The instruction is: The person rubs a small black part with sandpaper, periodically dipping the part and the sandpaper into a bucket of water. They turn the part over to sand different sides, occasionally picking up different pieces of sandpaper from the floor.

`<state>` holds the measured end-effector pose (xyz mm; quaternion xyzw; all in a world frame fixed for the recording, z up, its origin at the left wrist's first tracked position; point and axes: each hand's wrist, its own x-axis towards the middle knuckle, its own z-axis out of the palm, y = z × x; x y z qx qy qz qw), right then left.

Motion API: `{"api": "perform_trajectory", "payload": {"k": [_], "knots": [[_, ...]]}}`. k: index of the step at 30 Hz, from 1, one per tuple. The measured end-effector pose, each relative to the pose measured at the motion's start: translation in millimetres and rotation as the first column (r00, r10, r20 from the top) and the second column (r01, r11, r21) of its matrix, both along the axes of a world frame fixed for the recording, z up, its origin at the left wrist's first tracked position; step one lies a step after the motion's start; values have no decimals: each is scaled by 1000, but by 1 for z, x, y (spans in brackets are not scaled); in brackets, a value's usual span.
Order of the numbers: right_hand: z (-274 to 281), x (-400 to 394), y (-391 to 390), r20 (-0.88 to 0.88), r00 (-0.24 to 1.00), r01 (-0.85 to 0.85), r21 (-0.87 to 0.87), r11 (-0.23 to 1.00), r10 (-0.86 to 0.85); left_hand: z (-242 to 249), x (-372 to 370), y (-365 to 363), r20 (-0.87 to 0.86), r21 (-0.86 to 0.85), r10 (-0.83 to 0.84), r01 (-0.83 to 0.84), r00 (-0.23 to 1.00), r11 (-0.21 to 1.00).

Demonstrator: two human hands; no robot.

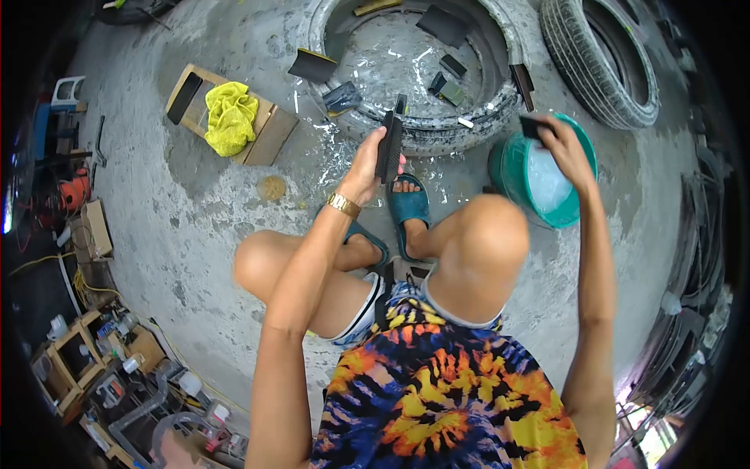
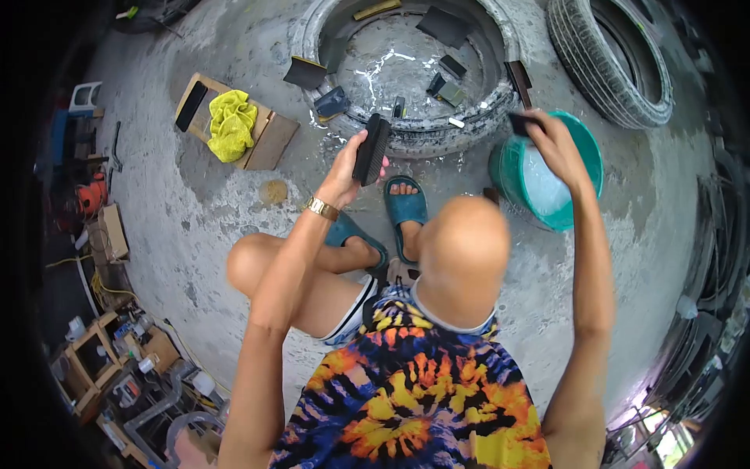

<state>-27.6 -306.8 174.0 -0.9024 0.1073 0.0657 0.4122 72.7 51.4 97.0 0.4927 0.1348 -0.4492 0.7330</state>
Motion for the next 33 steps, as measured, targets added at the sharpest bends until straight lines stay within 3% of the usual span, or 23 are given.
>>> {"api": "perform_trajectory", "payload": {"k": [1, 3, 6, 7, 10, 12, 14, 15, 16, 17, 20, 22, 24, 26, 28, 30, 31, 33], "knots": [[28, 27, 25, 78, 976, -197, -70, 978, 202, 7, 2, 3, 28, 62, -65, 64, 997, 996], [64, 65, 78, 106, 941, -304, -159, 939, 323, 13, 4, 7, 60, 124, -150, 141, 987, 982], [38, 84, 147, 120, 930, -299, -297, 907, 346, 7, 5, 10, 96, 206, -180, 157, 979, 966], [17, 83, 166, 125, 915, -306, -403, 862, 383, 3, 6, 7, 117, 194, -113, 89, 987, 977], [-33, 72, 202, 0, 931, -318, -491, 811, 365, -8, 3, 1, 153, 143, -12, -10, 988, 990], [-50, 55, 215, 13, 906, -352, -535, 768, 424, -15, 2, -3, 294, 158, -1, -47, 956, 986], [-56, 17, 234, 70, 856, -338, -674, 657, 512, -31, 4, -3, 294, 245, -51, -24, 955, 969], [-48, 0, 242, 87, 841, -336, -690, 641, 534, -38, 4, -9, 442, 319, -89, -64, 892, 945], [-46, 2, 242, 79, 837, -345, -693, 633, 542, -44, 5, -13, 578, 381, -134, -122, 805, 916], [-45, 3, 241, 45, 862, -338, -692, 638, 505, -50, 3, -13, 601, 492, -241, -115, 762, 863], [-39, -9, 251, 8, 895, -302, -726, 618, 447, -12, -2, -14, 542, 523, -299, -37, 785, 852], [-31, -13, 262, 53, 901, -218, -802, 556, 430, -33, 4, -17, 597, 471, -227, -107, 770, 876], [-31, -17, 260, 53, 900, -228, -789, 571, 432, -41, -5, -20, 626, 499, -211, -178, 751, 848], [-44, -1, 250, 83, 927, -217, -679, 701, 367, -31, -2, -19, 595, 504, -240, -123, 767, 855], [-37, -15, 266, 87, 937, -178, -712, 679, 337, -32, 1, -17, 578, 509, -274, -77, 768, 857], [-25, -38, 272, 92, 927, -196, -709, 677, 364, -38, -1, -19, 573, 481, -198, -132, 795, 867], [-32, -33, 267, 175, 916, -148, -689, 709, 361, -40, -4, -18, 610, 465, -195, -147, 768, 873], [-46, -12, 266, 142, 937, -136, -692, 709, 318, -41, 1, -18, 557, 464, -209, -92, 804, 881]]}}
